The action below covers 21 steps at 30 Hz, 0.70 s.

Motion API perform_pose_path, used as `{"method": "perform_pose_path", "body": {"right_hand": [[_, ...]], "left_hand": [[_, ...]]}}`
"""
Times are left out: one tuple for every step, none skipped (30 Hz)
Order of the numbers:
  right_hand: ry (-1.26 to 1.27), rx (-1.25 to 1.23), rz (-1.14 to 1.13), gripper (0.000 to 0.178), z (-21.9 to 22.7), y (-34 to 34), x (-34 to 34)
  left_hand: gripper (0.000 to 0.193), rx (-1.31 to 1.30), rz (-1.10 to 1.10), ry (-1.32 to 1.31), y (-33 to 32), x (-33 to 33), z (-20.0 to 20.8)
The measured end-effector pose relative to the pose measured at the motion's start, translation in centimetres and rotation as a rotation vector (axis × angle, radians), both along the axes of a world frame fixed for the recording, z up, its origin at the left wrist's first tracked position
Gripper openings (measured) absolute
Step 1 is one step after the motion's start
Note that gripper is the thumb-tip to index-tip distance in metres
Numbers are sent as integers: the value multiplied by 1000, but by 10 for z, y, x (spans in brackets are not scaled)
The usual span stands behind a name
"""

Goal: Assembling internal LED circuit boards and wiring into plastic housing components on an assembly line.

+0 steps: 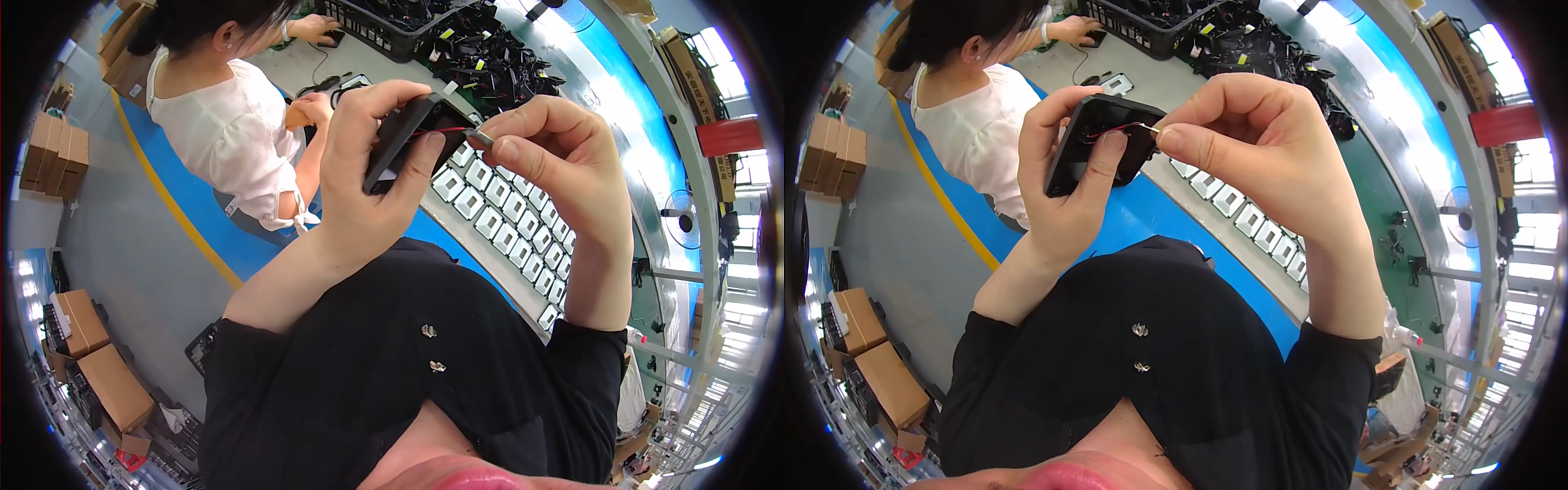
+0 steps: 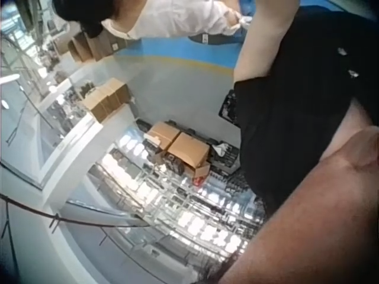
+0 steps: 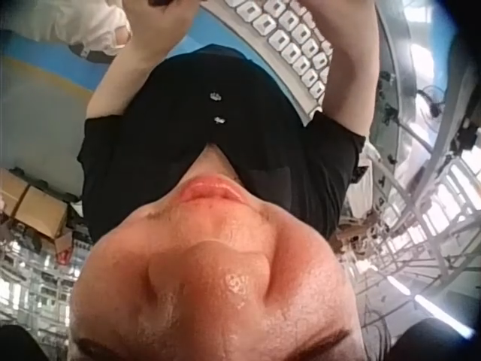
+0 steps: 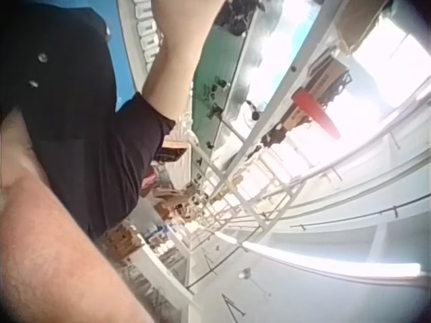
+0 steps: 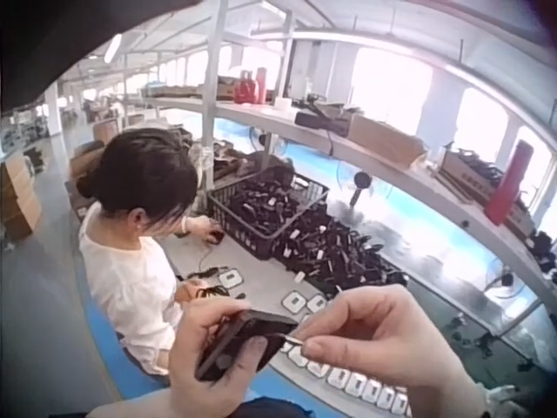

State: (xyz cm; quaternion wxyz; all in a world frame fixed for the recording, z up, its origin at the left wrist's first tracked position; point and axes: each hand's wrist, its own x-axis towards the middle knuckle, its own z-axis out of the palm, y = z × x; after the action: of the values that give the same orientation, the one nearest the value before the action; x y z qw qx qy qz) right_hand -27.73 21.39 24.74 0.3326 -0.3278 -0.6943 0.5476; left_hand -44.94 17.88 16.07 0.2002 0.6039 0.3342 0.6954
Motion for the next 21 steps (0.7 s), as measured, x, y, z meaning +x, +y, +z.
{"method": "perform_pose_path", "body": {"right_hand": [[1,0,2,12,0,0,-1],[6,-9,9,12,-1,0,-1],[11,-18,16,13,-1,-1,-2],[12,-18,16,13,-2,-1,-3],[7,-42,10,12,-2,-3,-5],[1,-65,4,12,-3,-4,-6],[2,-64,7,12,-6,-6,-8],[-6,32,-1,12,-9,-8,-11],[-14,128,-9,12,-12,-9,-13],[-113,391,-41,13,-16,-10,-14],[-146,560,-100,14,-18,-17,-20],[-178,728,-160,15,-20,-24,-26],[-208,934,-201,18,-26,-24,-25],[-228,1046,-197,19,-27,-25,-25],[-248,1156,-192,20,-27,-26,-24],[-232,1211,-190,21,-29,-27,-25],[-232,1208,-189,21,-32,-29,-26],[-197,1228,-201,23,-35,-31,-27],[-163,1249,-211,24,-36,-31,-26],[-163,1246,-210,24,-35,-33,-25],[-192,1240,-198,23,-33,-37,-24]], "left_hand": [[34,-6,31,-6,0,0,0],[31,-13,61,-12,0,0,1],[31,-13,63,-12,1,-2,0],[31,50,86,21,5,-4,-1],[30,112,110,53,6,-5,-1],[30,112,111,54,6,-5,-2],[29,107,123,39,7,-4,-2],[28,103,136,24,7,-3,-3],[28,104,139,25,6,-2,-3],[30,18,77,-55,3,-1,-3],[32,-67,15,-135,-1,0,-3],[32,-68,16,-133,-8,-2,0],[36,-202,-135,-276,-17,-3,7],[40,-336,-287,-419,-22,-5,10],[48,-286,-378,-355,-24,-10,6],[48,-288,-376,-355,-28,-9,6],[50,-271,-444,-403,-33,-8,7],[51,-253,-511,-452,-37,-7,8],[51,-255,-509,-453,-38,-5,8],[53,-269,-504,-417,-39,-4,8],[54,-283,-499,-382,-39,-2,8]]}}
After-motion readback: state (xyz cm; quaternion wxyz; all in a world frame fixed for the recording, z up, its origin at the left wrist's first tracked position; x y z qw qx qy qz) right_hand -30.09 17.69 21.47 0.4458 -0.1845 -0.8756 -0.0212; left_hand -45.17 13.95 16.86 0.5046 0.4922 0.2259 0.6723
